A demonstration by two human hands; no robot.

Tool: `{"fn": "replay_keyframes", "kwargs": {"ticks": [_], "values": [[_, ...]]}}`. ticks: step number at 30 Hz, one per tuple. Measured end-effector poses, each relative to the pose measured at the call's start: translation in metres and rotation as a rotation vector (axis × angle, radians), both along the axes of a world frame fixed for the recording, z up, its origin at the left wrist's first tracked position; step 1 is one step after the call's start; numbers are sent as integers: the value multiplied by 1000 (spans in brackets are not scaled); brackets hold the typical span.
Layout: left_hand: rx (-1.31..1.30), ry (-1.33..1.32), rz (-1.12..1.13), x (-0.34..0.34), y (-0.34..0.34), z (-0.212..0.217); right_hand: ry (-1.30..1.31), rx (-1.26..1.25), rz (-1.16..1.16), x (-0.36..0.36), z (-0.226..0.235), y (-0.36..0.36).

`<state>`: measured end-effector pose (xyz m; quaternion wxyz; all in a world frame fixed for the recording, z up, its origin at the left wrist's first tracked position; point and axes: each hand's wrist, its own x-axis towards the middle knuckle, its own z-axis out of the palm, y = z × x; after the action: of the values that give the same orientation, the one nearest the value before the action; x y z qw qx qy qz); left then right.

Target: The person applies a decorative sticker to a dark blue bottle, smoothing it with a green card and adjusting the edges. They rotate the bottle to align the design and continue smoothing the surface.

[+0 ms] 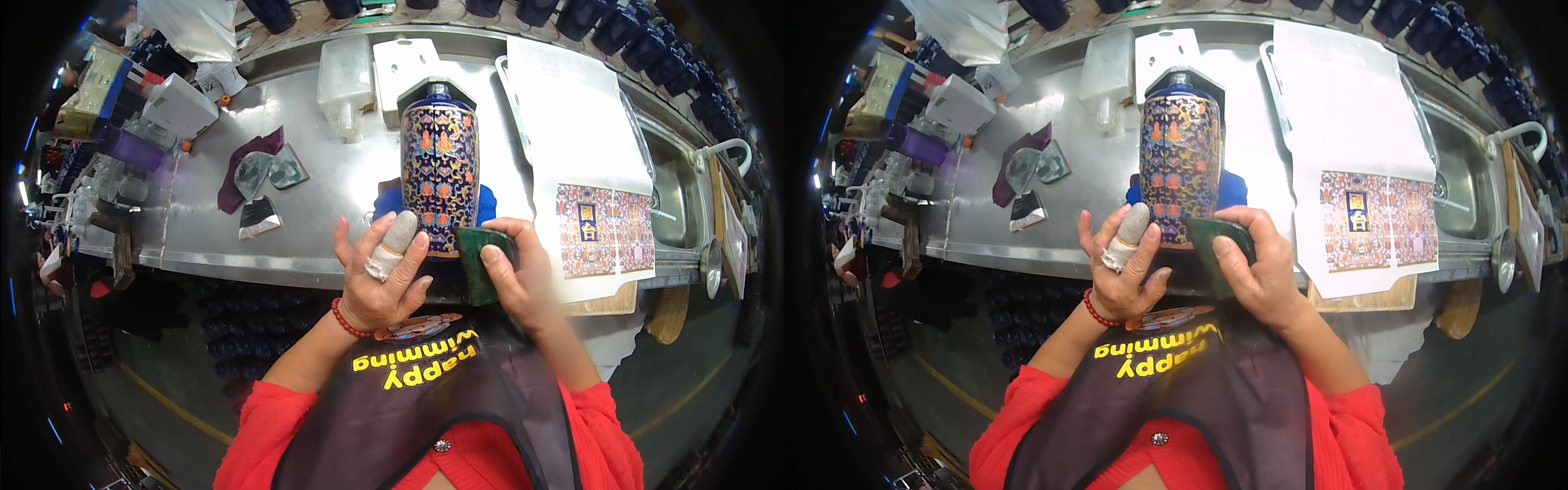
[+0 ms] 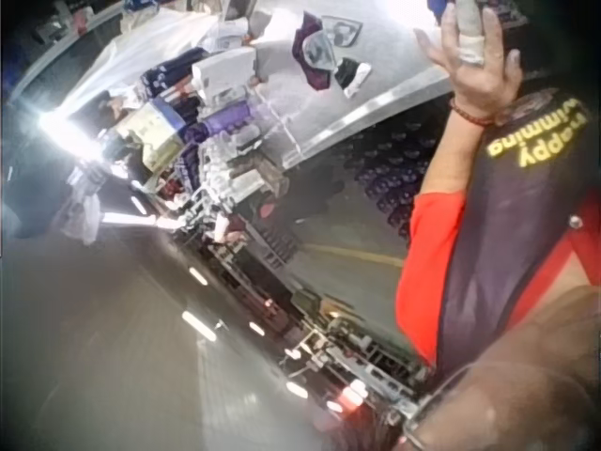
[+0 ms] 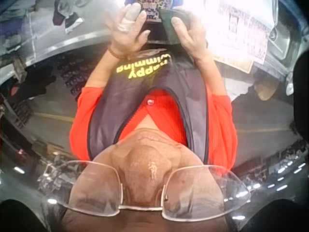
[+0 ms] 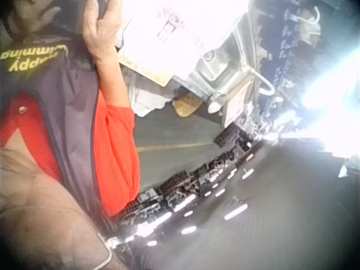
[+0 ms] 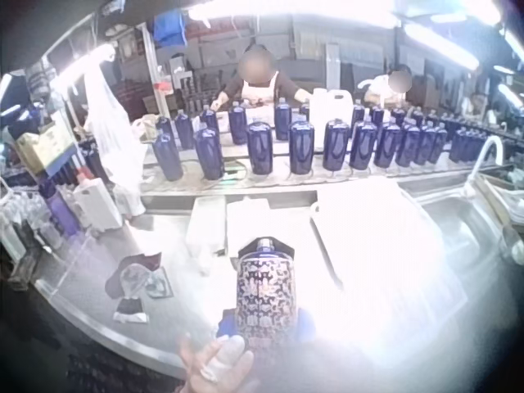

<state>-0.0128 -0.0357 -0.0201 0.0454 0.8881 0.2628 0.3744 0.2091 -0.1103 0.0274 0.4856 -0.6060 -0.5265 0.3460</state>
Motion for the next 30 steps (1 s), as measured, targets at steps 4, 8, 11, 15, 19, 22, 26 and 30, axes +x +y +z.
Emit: {"fn": "replay_keyframes", "kwargs": {"ticks": [4,8,11,15,19,22,26,30], "values": [[40,-7,-1,1,0,0,-61,42,-4,0,-6,-2],[55,17,-14,0,1,4,-79,97,-4,0,-8,1],[52,15,-32,0,5,11,-118,136,15,4,-1,7],[-167,-99,-38,6,13,20,-229,119,59,18,20,18],[-153,11,-32,14,32,32,-277,120,65,30,36,33],[-187,11,4,20,55,39,-381,183,-1,32,38,47],[-250,31,-8,30,79,42,-787,345,63,32,32,73],[-296,32,-40,36,86,41,-896,333,139,30,27,89]]}}
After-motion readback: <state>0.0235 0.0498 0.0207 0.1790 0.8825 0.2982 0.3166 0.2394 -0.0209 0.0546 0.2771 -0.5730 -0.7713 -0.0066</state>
